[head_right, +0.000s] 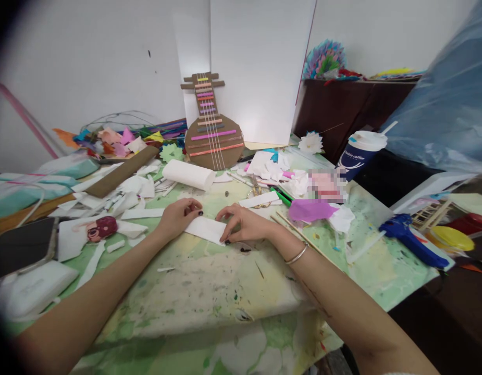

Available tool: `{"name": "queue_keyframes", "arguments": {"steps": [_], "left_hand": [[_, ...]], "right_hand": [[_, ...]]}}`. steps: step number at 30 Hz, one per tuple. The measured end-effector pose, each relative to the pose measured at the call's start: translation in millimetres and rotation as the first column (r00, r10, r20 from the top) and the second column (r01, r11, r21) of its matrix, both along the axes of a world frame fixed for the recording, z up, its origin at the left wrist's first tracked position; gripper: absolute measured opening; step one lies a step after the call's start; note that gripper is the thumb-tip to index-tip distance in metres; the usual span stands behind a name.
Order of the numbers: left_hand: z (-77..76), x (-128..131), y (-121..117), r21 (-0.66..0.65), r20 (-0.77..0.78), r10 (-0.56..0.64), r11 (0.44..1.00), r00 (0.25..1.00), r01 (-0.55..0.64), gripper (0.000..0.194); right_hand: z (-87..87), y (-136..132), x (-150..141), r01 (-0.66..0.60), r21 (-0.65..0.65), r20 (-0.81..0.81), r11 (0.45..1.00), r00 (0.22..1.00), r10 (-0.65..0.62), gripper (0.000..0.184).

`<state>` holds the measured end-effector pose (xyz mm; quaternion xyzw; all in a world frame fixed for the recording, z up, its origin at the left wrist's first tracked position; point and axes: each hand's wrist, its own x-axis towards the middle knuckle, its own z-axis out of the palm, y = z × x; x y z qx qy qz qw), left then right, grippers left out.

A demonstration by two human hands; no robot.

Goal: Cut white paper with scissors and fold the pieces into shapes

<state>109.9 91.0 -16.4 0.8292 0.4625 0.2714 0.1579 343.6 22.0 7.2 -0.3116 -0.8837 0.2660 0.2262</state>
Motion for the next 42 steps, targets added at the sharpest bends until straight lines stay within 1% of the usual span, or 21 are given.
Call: {"name": "queue_keyframes", "arguments": {"steps": [6,11,14,20,23,27,29,31,33,34,36,37,39,40,42], "left_hand": [[-0.7,0,2,0.014,-0.025,0.028,1.0,0.999,-0.027,0.014],[1.8,3,8,-0.058,-0.038,0.078,0.995,0.996,-0.08,0.016],[3.9,3,10,-0.072,-0.043,0.116,0.99,0.992,-0.119,0.019],[4.2,4,12,-0.053,-0.055,0.113,0.992,0.992,-0.116,0.019],[3.2,6,11,-0.023,-0.076,0.104,0.994,0.992,-0.106,0.018],[3.2,8,9,0.067,-0.119,0.054,0.997,0.991,-0.046,0.014],[5.6,7,8,0.114,-0.141,0.032,0.993,0.99,-0.016,0.012],[9.7,3,7,0.136,-0.13,0.03,0.991,0.991,-0.012,0.011],[14.3,-4,6,0.088,-0.107,0.055,0.995,0.993,-0.045,0.013],[16.4,-9,5,0.031,-0.094,0.068,0.997,0.993,-0.066,0.015],[19.5,-19,4,-0.136,-0.042,0.074,0.988,0.996,-0.079,0.018],[20.4,-23,3,-0.235,0.004,0.063,0.97,0.998,-0.061,0.021],[21.5,-29,1,-0.405,0.123,0.036,0.914,0.992,0.017,0.028],[21.7,-30,0,-0.463,0.175,0.028,0.885,0.984,0.057,0.031],[22.1,-30,-2,-0.517,0.244,0.025,0.849,0.969,0.108,0.036]], "right_hand": [[-1.1,1,0,-0.025,0.022,0.018,0.999,1.0,0.025,0.013],[-1.2,0,-2,0.003,0.016,-0.005,1.0,1.0,-0.003,0.012],[-1.0,1,-3,-0.003,0.025,-0.014,1.0,1.0,0.003,0.011],[0.6,0,-3,-0.013,0.022,0.032,1.0,0.999,0.012,0.011],[0.3,0,-2,-0.006,0.017,0.046,1.0,0.999,0.005,0.011],[-0.7,0,0,-0.027,0.02,0.054,0.999,0.998,0.026,0.013],[-1.1,0,1,-0.035,0.022,0.054,0.999,0.998,0.034,0.013],[-1.0,0,1,-0.033,0.025,0.057,0.999,0.998,0.031,0.013],[-0.5,0,1,-0.025,0.027,0.064,0.999,0.998,0.023,0.012],[-0.2,0,1,-0.022,0.027,0.066,0.999,0.998,0.02,0.012],[0.7,-1,1,-0.022,0.025,0.069,0.999,0.997,0.021,0.012],[1.1,-1,1,-0.023,0.023,0.071,0.999,0.997,0.021,0.012],[1.7,-1,0,-0.026,0.018,0.074,1.0,0.997,0.024,0.012],[1.8,-1,1,-0.024,0.017,0.074,1.0,0.997,0.023,0.012],[1.5,0,1,-0.021,0.018,0.074,1.0,0.997,0.019,0.012]]}}
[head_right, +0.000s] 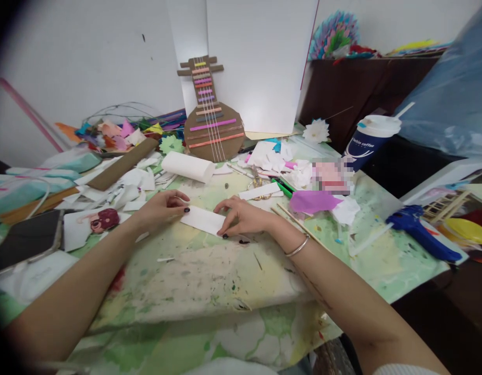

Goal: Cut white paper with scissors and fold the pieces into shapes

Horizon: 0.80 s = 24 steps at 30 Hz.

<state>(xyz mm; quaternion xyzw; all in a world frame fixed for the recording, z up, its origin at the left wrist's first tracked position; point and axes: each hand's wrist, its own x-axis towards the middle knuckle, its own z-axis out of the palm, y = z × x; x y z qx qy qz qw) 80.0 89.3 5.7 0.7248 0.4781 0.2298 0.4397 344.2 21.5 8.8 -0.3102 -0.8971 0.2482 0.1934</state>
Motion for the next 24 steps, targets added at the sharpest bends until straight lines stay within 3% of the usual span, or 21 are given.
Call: {"name": "queue_keyframes", "arguments": {"steps": [15,24], "left_hand": [[-8.0,1,4,0.039,0.014,-0.053,0.998,0.999,0.052,0.033],[-13.8,-1,9,0.124,-0.094,-0.094,0.987,0.991,0.105,0.027]], "right_hand": [[-0.7,-1,-2,0.004,0.032,-0.01,0.999,1.0,-0.004,0.012],[0.3,-3,-4,0.001,0.014,-0.038,1.0,0.999,-0.001,0.014]]}}
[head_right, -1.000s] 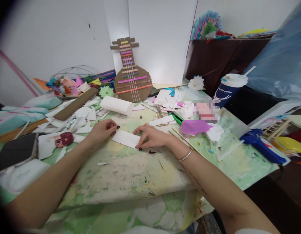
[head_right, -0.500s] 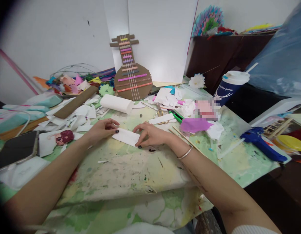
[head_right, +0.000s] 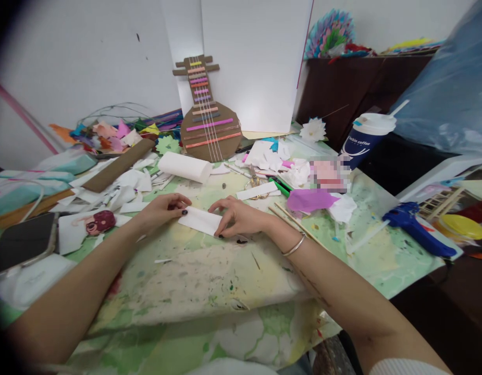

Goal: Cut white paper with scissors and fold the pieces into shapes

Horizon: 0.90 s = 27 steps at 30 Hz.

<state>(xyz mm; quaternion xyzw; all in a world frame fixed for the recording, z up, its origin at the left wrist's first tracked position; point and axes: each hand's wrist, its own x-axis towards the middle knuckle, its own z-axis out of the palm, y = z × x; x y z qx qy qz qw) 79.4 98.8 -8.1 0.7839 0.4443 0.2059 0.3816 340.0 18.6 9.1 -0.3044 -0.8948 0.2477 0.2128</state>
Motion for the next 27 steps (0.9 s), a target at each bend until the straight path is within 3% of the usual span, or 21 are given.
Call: {"name": "queue_keyframes", "arguments": {"steps": [9,13,16,18,21,23,27], "left_hand": [[5.5,3,-6,0.124,-0.128,-0.016,0.992,0.992,0.032,0.027],[12.0,9,-13,0.236,-0.175,0.076,0.971,0.982,-0.033,0.023],[14.4,18,-30,0.459,-0.286,0.075,0.886,0.955,0.068,0.005],[13.5,26,-47,0.576,-0.371,0.016,0.788,0.928,0.217,0.015],[10.4,35,-73,0.593,-0.539,-0.083,0.669,0.838,0.448,0.018],[8.4,37,-85,0.583,-0.618,-0.07,0.627,0.783,0.516,0.025],[5.3,37,-91,0.579,-0.677,0.018,0.631,0.736,0.517,0.042]], "right_hand": [[-0.2,1,1,-0.01,-0.016,0.011,1.0,1.0,0.01,0.012],[0.5,1,1,-0.003,-0.021,0.02,1.0,1.0,0.003,0.013],[0.7,0,1,0.01,-0.023,0.033,1.0,0.999,-0.009,0.013],[0.5,-1,1,0.015,-0.02,0.041,1.0,0.999,-0.014,0.014],[0.7,-1,2,0.022,-0.014,0.048,1.0,0.999,-0.021,0.014],[1.4,-2,2,0.023,-0.006,0.055,1.0,0.998,-0.023,0.013],[5.5,-4,3,0.008,0.024,0.069,1.0,0.998,-0.01,0.014]]}}
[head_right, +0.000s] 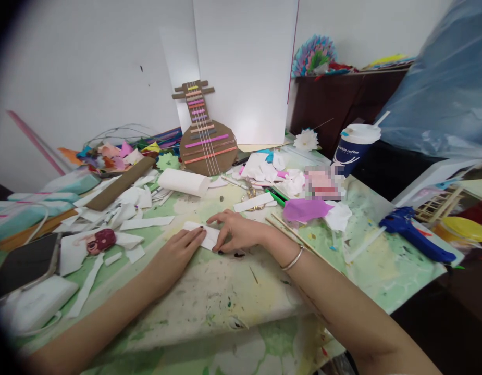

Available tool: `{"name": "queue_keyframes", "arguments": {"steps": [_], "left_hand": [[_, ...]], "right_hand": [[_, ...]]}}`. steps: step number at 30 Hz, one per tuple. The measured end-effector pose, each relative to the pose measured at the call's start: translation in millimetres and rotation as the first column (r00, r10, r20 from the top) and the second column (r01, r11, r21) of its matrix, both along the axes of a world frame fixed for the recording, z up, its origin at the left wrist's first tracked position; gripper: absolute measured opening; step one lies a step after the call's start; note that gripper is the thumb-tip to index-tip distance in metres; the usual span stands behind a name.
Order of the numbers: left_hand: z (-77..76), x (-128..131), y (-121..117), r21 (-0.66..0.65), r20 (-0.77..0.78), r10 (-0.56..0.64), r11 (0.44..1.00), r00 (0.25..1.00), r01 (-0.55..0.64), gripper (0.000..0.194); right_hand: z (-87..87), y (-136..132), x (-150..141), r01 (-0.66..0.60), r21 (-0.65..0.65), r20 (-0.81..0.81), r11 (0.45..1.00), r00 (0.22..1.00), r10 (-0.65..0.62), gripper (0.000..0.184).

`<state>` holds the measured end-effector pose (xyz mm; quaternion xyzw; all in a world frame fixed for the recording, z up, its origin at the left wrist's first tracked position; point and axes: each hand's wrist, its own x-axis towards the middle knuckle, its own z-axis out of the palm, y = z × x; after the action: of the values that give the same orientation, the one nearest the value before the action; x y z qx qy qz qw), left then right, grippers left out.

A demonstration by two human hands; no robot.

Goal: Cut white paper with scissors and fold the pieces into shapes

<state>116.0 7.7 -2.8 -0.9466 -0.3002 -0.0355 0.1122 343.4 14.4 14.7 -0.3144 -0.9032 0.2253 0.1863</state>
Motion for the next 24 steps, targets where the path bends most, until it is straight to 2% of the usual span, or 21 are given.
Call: {"name": "queue_keyframes", "arguments": {"steps": [4,9,16,24], "left_hand": [[-2.0,-1,2,-0.012,-0.025,0.032,0.999,0.999,-0.032,0.052],[-2.6,-1,1,-0.04,-0.043,0.066,0.997,0.997,-0.067,0.056],[6.0,-3,1,-0.062,-0.071,0.141,0.987,0.987,-0.145,0.063],[9.0,-14,10,-0.071,0.047,0.178,0.982,0.983,-0.174,0.055]], "right_hand": [[7.9,-6,-3,-0.052,0.01,-0.028,0.999,0.998,0.053,0.017],[11.3,-14,-14,-0.011,0.071,-0.037,0.997,0.999,0.013,0.026],[3.0,-16,-23,0.028,0.205,0.098,0.978,0.994,-0.049,0.023],[21.5,-23,-16,0.167,0.215,0.302,0.962,0.925,-0.229,0.017]]}}
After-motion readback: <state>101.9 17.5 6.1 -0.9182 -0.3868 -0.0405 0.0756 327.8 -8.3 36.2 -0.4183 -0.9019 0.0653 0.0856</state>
